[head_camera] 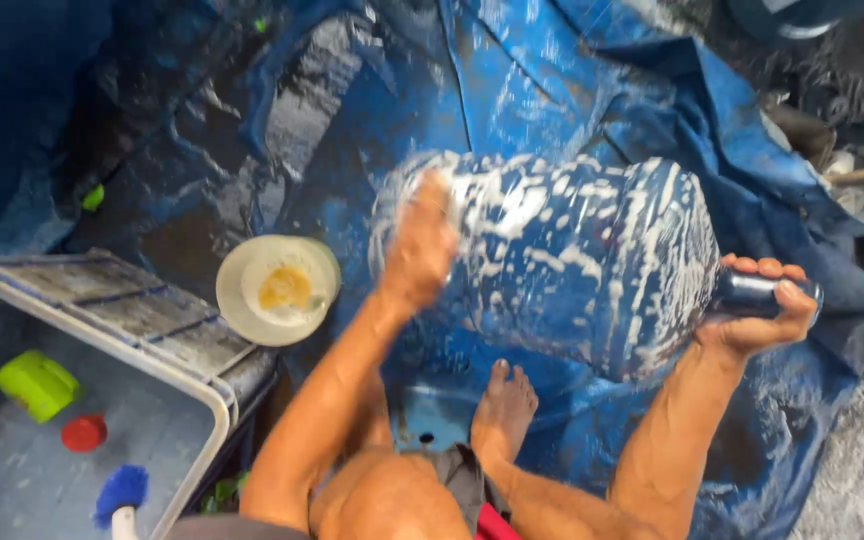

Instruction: Scrubbing the exterior of large plastic water gallons with a sponge and soapy water

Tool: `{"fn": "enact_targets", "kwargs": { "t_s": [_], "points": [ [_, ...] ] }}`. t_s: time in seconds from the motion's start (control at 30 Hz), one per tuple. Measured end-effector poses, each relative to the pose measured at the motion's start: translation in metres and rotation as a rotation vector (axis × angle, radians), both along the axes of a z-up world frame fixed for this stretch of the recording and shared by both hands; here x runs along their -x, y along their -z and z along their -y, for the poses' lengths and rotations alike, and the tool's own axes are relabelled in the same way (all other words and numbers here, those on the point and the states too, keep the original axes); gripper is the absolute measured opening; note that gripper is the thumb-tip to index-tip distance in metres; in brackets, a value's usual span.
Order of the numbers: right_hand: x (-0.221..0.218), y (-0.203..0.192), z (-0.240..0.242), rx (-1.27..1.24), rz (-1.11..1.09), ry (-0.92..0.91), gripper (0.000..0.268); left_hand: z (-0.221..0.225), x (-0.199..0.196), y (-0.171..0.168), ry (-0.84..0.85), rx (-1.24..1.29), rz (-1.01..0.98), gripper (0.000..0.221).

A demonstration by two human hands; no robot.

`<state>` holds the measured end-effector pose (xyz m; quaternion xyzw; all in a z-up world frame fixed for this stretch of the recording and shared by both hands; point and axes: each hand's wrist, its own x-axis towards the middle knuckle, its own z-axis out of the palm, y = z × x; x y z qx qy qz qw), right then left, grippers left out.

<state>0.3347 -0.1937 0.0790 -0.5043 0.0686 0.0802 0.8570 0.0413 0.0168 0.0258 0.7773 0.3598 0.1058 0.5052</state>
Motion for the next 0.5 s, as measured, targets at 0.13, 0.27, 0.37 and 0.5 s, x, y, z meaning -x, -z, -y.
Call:
{"fn": "enact_targets", "kwargs": {
  "t_s": [0.13, 0.27, 0.37, 0.5],
  "points": [
    [0.008, -0.006, -0.009, 0.014, -0.004, 0.017, 0.026, -0.004, -0.007, 0.000, -0.231, -0.131, 0.064, 0.064],
    [0.002, -0.007, -0.009, 0.039, -0.045, 0.065, 0.025, 0.019, -0.005, 0.031, -0.152, -0.395, 0.130, 0.062],
    [0.008, -0.009, -0.013, 0.097, -0.002, 0.038, 0.022, 0.006, 0.009, 0.082, -0.408, -0.407, -0.080, 0.065],
    [0.012, -0.024, -0.026, 0.136, -0.038, 0.092, 0.026, 0.045, -0.005, 0.042, -0.284, -0.293, 0.356, 0.071]
  ]
}}
